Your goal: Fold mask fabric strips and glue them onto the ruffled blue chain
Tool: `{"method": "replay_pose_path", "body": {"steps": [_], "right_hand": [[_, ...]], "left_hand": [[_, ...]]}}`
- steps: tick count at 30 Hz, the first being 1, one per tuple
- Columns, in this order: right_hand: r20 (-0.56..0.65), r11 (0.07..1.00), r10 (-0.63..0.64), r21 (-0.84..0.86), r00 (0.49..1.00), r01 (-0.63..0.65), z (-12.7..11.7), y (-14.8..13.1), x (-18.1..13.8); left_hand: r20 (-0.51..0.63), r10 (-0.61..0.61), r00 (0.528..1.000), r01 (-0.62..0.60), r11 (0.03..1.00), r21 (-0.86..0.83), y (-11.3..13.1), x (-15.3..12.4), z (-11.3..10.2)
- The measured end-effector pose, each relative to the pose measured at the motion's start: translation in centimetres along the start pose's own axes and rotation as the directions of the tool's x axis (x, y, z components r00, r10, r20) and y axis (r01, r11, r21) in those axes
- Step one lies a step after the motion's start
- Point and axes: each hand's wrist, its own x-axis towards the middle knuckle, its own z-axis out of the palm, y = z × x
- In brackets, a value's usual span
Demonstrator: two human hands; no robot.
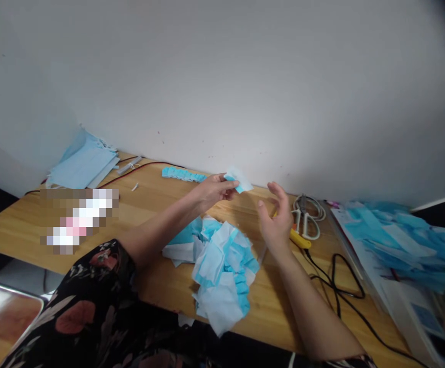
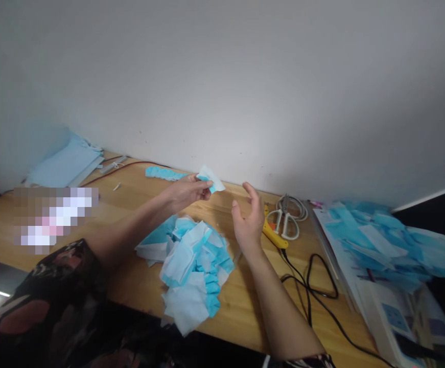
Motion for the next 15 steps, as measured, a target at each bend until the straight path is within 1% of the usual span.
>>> {"method": "replay_pose_path", "body": {"steps": [2, 4, 6, 9, 12, 15], "right_hand": [[0.02, 0.982, -0.162, -0.097, 0.987, 0.163, -0.2, -0.5, 0.1], [0.056, 0.934, -0.314, -0.159, 0.948, 0.319, -0.3, -1.1, 0.1], [0.1, 0.889, -0.406, -0.189, 0.909, 0.418, -0.4, -1.5, 0.1], [0.138, 0.867, -0.435, -0.204, 0.89, 0.456, -0.2, -1.5, 0.1], [0.13, 0.881, -0.421, -0.178, 0.898, 0.439, -0.1, -1.1, 0.1], [0.122, 0.914, -0.375, -0.115, 0.919, 0.388, -0.2, -0.8, 0.1]], "left_hand": [[0.005, 0.0, 1.0, 0.0, 1.0, 0.015, -0.2, 0.0, -0.1], [0.002, 0.012, 1.0, -0.012, 0.999, 0.05, -0.6, 0.1, -0.1], [-0.007, 0.02, 1.0, -0.019, 0.996, 0.092, -1.0, 0.0, -0.1], [-0.006, 0.012, 1.0, -0.011, 0.984, 0.176, -1.4, -0.1, 0.3], [0.022, 0.009, 1.0, -0.014, 0.964, 0.267, -1.3, -0.4, 0.8], [0.037, 0.002, 0.999, -0.014, 0.945, 0.326, -1.1, -0.7, 1.3]]}}
